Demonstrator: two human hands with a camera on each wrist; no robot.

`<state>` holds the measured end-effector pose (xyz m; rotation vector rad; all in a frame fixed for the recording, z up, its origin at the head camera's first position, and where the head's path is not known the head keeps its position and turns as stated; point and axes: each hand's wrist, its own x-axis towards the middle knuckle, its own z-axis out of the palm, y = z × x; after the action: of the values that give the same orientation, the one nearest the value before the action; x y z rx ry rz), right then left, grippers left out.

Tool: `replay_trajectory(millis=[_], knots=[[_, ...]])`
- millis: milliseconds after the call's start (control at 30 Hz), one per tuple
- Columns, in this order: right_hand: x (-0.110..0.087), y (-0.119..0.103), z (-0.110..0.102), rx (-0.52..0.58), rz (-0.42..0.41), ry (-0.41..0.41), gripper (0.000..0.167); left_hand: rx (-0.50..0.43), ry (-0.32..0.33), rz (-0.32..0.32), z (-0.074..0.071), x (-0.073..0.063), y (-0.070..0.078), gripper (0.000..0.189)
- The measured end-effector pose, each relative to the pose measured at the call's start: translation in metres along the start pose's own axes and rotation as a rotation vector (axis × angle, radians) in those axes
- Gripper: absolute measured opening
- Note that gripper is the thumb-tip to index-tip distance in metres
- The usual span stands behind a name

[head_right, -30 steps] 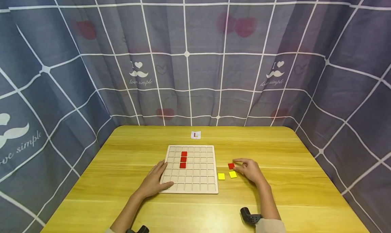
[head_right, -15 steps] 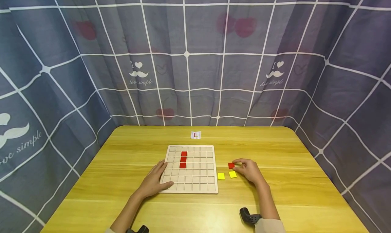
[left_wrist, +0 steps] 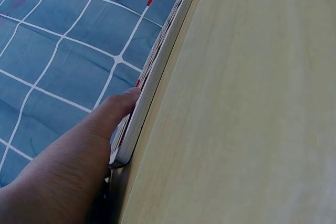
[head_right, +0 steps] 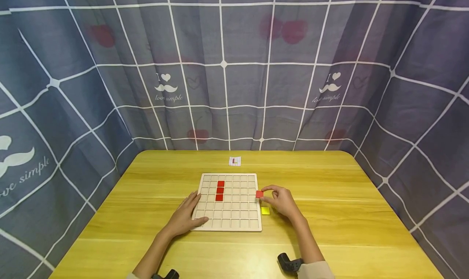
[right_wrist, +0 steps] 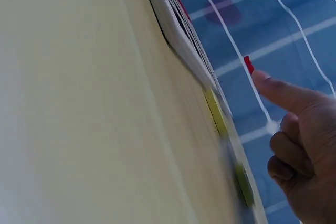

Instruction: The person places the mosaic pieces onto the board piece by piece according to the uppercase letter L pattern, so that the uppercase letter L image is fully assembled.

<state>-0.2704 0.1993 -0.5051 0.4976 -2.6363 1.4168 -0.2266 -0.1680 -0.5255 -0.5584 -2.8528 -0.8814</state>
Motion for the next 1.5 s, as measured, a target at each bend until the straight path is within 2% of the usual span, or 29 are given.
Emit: replay_trajectory(millis=[133, 300, 433, 800, 1000, 1333, 1500], knots=[[0.002, -0.009, 0.023, 0.030, -0.028, -0.066, 0.025, -0.001, -0.011, -0.012, 0.000, 0.000, 0.000, 0.093], [0.003, -0.020, 0.049, 0.009, -0.086, -0.113, 0.021, -0.004, -0.007, -0.010, 0.001, 0.000, 0.000, 0.092], [0.005, -0.030, 0.067, 0.003, -0.130, -0.122, 0.021, -0.009, -0.001, -0.007, 0.001, 0.000, 0.000, 0.093], [0.017, -0.051, 0.106, -0.057, -0.245, -0.081, 0.023, 0.004, -0.017, -0.020, -0.001, 0.000, 0.001, 0.093], [0.020, -0.051, 0.116, -0.121, -0.239, -0.078, 0.024, -0.001, -0.017, -0.020, -0.001, 0.000, 0.001, 0.092], [0.022, -0.053, 0.119, -0.229, -0.241, -0.070, 0.024, 0.008, -0.004, 0.001, -0.002, 0.000, 0.001, 0.092], [0.021, -0.053, 0.119, -0.246, -0.232, -0.077, 0.026, 0.011, -0.008, 0.009, 0.000, 0.000, 0.001, 0.091]])
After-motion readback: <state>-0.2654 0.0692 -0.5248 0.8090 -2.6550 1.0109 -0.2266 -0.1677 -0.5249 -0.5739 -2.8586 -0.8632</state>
